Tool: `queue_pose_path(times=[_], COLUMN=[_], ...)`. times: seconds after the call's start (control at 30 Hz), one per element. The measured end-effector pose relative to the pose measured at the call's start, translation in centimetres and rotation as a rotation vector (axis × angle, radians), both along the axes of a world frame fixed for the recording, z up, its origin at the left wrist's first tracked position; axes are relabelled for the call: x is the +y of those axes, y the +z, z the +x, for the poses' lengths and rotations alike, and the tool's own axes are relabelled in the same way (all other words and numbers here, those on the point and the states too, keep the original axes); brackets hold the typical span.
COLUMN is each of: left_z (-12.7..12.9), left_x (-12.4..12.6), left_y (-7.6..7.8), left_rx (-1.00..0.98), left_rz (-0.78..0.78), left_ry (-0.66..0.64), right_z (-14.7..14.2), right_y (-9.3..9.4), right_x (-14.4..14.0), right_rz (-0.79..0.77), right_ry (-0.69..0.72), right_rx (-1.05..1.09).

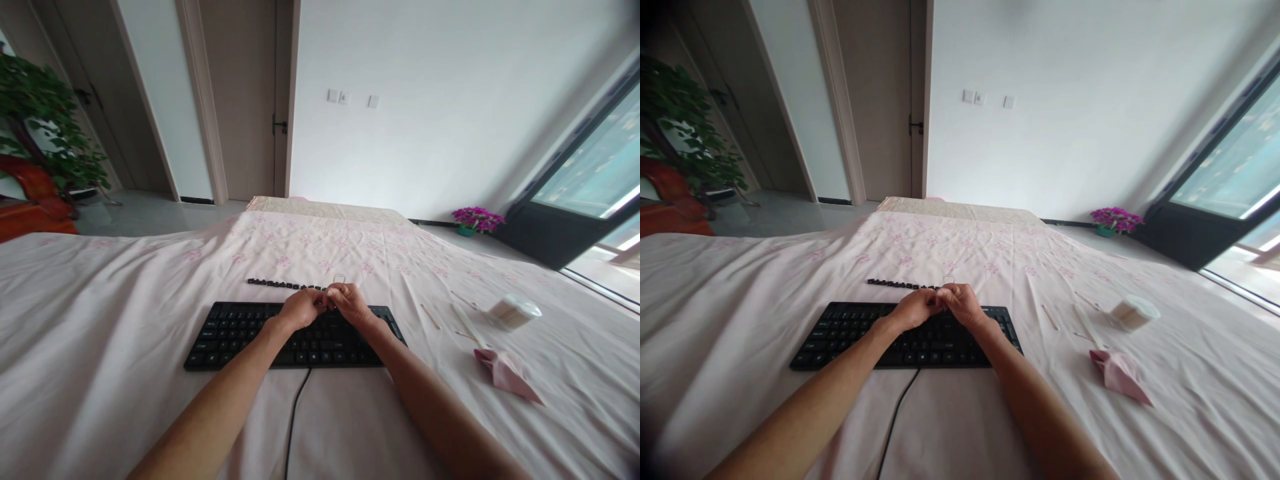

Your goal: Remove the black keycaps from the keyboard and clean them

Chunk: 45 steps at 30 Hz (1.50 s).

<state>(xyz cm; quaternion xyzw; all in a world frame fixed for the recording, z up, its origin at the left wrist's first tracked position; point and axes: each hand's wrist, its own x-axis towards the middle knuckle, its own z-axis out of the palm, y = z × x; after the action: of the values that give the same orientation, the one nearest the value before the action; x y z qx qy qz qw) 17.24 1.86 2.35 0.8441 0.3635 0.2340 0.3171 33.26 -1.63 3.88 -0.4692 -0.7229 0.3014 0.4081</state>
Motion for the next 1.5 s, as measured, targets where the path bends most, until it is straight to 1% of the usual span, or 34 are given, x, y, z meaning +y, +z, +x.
queue_pose_path(times=[0.1, 0.17, 0.23, 0.33, 0.43, 0.53, 0.6, 0.7, 0.77, 0.83, 0.9, 0.97, 1.07, 1.13, 1.2, 1.3, 1.4, 1.47, 1.5], left_z=[0.4, 0.8, 1.1, 1.4, 1.4, 1.3, 1.2, 1.2, 1.2, 1.2, 1.1, 1.0, 0.8, 0.7, 0.6, 0.6, 0.6, 0.4, 0.1], left_x=[0.4, 0.5, 0.4, 0.0, -0.6, -0.9, -1.0, -1.0, -0.9, -0.8, -0.5, -0.1, 0.2, 0.2, 0.2, 0.1, 0.2, 0.3, 0.4], left_y=[0.2, 0.2, 0.1, 0.0, 0.1, 0.2, 0.3, 0.1, 0.0, -0.3, -0.5, -0.7, -0.7, -0.6, -0.5, -0.5, -0.4, 0.2, 0.8], left_rx=[-0.017, 0.024, 0.052, 0.013, -0.034, -0.085, -0.125, -0.190, -0.252, -0.349, -0.458, -0.541, -0.627, -0.678, -0.710, -0.704, -0.693, -0.716, -0.737], left_rz=[-0.083, -0.097, -0.051, 0.043, 0.097, 0.118, 0.119, 0.103, 0.076, 0.008, -0.089, -0.157, -0.190, -0.205, -0.214, -0.220, -0.208, -0.177, -0.154], left_ry=[-0.065, -0.034, 0.025, 0.068, 0.055, -0.001, -0.036, -0.026, -0.005, 0.032, 0.106, 0.188, 0.259, 0.279, 0.288, 0.285, 0.290, 0.310, 0.315], right_z=[0.2, 0.1, 0.0, -0.1, -0.2, -0.3, -0.5, -0.8, -0.9, -0.9, -0.7, -0.5, -0.1, -0.1, -0.1, -0.1, 0.5, 1.3, 1.8], right_y=[-0.1, -0.2, -0.3, -0.5, -0.6, -0.5, -0.4, 0.0, 0.4, 1.1, 1.9, 2.6, 3.0, 2.9, 2.7, 2.3, 2.1, 2.0, 1.9], right_x=[0.2, 0.2, 0.1, -0.1, -0.3, -0.6, -0.8, -1.2, -1.6, -1.8, -1.9, -1.7, -1.1, -0.8, -0.7, -0.6, 0.0, 0.7, 1.1], right_rz=[-0.008, 0.008, 0.033, 0.060, 0.089, 0.123, 0.145, 0.201, 0.248, 0.313, 0.377, 0.401, 0.335, 0.268, 0.213, 0.142, 0.043, -0.039, -0.080], right_ry=[0.003, 0.022, 0.009, -0.058, -0.135, -0.208, -0.227, -0.220, -0.233, -0.275, -0.326, -0.345, -0.302, -0.271, -0.276, -0.320, -0.385, -0.440, -0.463], right_rx=[0.081, 0.053, 0.038, 0.046, 0.049, 0.161, 0.249, 0.277, 0.245, 0.145, -0.037, -0.230, -0.420, -0.509, -0.575, -0.619, -0.633, -0.660, -0.686])
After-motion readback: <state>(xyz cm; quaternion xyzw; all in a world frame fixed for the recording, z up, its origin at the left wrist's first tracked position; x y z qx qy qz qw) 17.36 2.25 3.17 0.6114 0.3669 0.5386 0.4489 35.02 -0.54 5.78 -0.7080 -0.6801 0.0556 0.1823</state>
